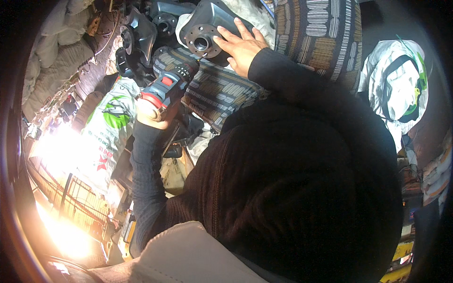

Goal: The person uses a cordless drill to make holes in black plastic parts. They repeatedly position the drill, insert a small fastener, and drill into the part while holding it steady with the other hand.

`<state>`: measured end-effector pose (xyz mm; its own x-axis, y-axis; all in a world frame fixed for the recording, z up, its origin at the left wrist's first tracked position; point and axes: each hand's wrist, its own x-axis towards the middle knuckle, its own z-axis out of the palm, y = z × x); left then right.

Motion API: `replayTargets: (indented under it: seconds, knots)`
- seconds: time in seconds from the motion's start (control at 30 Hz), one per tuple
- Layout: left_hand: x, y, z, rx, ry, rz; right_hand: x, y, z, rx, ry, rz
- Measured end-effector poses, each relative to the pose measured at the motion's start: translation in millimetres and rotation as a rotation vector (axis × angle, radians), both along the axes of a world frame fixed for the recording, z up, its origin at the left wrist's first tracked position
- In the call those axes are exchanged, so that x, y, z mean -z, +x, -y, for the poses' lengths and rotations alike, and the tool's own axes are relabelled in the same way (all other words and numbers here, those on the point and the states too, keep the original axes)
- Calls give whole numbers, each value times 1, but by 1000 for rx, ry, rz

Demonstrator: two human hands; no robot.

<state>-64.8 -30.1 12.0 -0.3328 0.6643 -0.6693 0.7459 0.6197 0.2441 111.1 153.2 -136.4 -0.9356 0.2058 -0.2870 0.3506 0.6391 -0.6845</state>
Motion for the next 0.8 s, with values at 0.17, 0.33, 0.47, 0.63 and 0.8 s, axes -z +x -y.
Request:
replayTargets:
  seconds: [0.17, 0.33, 0.47, 0.63, 0.8]
  knots:
    - [-2, 0, -9, 417, 42, -123, -6, -3, -4, -2, 4, -22]
    - [8, 1, -18, 185, -344, 141, -14, -7, -7, -13, 4, 36]
    - [-1, 2, -28, -370, -320, 473, -16, -9, -8, -1, -4, 58]
    - [8, 4, -34, -25, -211, 213, -15, -9, -7, 3, -2, 20]
    - [5, 2, -21, -271, 48, 124, -3, -9, -13, -4, 90, -73]
